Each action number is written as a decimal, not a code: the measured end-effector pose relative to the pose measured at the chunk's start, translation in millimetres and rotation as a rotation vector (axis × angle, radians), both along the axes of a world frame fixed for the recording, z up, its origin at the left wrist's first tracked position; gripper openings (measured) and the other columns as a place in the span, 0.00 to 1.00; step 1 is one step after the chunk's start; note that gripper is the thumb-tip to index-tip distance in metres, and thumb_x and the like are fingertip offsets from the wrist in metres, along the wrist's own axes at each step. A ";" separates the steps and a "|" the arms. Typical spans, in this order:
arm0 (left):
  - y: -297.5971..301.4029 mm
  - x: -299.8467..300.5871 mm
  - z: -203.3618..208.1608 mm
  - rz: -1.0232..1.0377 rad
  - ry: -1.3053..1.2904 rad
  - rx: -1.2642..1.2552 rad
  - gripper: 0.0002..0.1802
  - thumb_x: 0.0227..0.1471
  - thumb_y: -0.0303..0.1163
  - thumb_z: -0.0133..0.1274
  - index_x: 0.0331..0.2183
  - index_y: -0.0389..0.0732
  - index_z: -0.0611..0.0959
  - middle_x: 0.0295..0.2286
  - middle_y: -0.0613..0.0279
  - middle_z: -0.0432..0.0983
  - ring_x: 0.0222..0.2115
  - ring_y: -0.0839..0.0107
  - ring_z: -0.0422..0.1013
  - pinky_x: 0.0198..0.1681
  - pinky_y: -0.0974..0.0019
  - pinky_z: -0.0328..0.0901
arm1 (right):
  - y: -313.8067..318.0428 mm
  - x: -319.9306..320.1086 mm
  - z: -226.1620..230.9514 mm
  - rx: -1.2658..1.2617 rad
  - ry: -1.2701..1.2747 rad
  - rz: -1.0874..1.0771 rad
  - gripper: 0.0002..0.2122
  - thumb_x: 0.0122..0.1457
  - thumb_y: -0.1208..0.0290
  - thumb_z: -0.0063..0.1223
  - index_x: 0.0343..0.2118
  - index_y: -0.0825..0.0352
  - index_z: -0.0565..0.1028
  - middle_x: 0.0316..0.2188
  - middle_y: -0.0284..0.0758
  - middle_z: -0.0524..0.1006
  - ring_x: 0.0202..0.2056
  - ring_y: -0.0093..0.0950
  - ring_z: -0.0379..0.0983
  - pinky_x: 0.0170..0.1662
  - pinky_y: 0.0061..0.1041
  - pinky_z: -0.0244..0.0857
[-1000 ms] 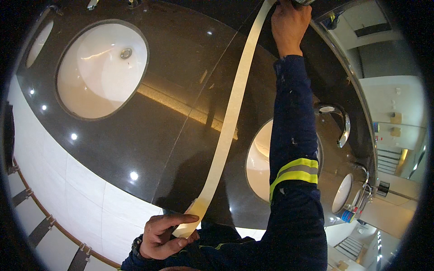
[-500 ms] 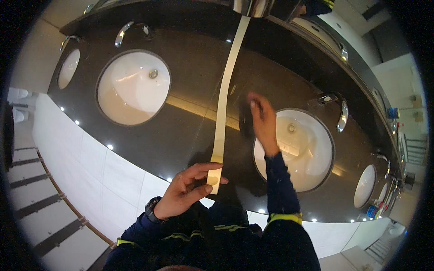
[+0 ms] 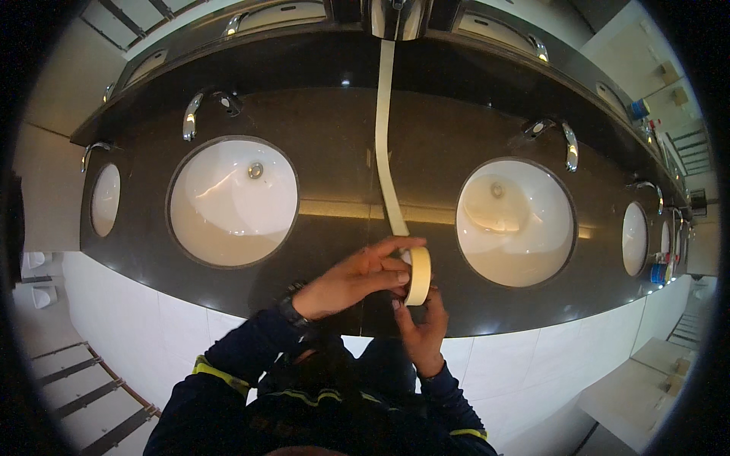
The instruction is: The person applies strips of masking tape to a dark countertop in a bathroom, smoothing each strip and cutting it to length. The person handles the tape roll and the countertop surface throughout the task.
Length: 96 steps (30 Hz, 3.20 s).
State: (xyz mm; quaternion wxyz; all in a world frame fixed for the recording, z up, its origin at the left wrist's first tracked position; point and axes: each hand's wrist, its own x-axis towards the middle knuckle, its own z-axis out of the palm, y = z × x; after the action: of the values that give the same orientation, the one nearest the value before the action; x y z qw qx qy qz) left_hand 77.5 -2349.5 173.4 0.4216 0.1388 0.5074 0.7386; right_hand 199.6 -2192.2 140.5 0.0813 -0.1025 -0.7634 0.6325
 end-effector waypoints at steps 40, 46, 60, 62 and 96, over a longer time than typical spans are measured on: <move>30.9 -215.0 -136.2 1.038 0.647 -0.163 0.27 0.59 0.43 0.64 0.52 0.33 0.80 0.44 0.51 0.82 0.40 0.69 0.78 0.43 0.64 0.72 | 56.8 -332.4 -95.2 -0.295 0.033 0.224 0.23 0.70 0.57 0.54 0.59 0.70 0.71 0.50 0.40 0.78 0.51 0.27 0.76 0.57 0.28 0.69; -57.1 -25.0 -99.7 0.297 0.788 -0.412 0.24 0.57 0.39 0.65 0.52 0.39 0.81 0.47 0.51 0.80 0.47 0.55 0.78 0.48 0.56 0.73 | 42.6 -353.4 -107.5 -0.211 0.050 0.177 0.29 0.62 0.59 0.66 0.59 0.71 0.68 0.45 0.39 0.82 0.45 0.26 0.77 0.55 0.29 0.68; 15.3 72.8 -118.9 -0.029 0.605 -0.381 0.21 0.62 0.44 0.58 0.47 0.37 0.83 0.48 0.48 0.78 0.54 0.53 0.71 0.60 0.49 0.62 | 30.3 -364.0 -101.3 -0.094 0.379 0.060 0.11 0.62 0.74 0.62 0.41 0.67 0.71 0.39 0.36 0.80 0.39 0.21 0.76 0.46 0.23 0.71; 14.0 67.6 -104.7 -0.051 0.472 -0.300 0.18 0.63 0.42 0.58 0.45 0.38 0.84 0.46 0.49 0.78 0.53 0.55 0.72 0.59 0.49 0.63 | 36.7 -376.3 -106.1 0.020 0.383 0.077 0.09 0.62 0.75 0.60 0.42 0.68 0.72 0.39 0.35 0.80 0.39 0.21 0.76 0.46 0.24 0.71; 26.0 -80.2 -103.4 -0.018 0.089 0.578 0.19 0.63 0.43 0.57 0.46 0.38 0.82 0.40 0.52 0.83 0.44 0.59 0.80 0.52 0.54 0.72 | 42.7 -449.2 -139.8 0.298 0.137 0.144 0.12 0.63 0.70 0.55 0.47 0.55 0.86 0.39 0.37 0.86 0.36 0.27 0.81 0.46 0.29 0.74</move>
State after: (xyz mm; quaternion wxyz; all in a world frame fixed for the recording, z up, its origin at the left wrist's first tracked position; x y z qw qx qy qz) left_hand -2.7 -2323.5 70.0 0.3482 0.2899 0.2927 0.8420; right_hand -249.5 -2149.5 0.7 0.1022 0.0090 -0.8468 0.5220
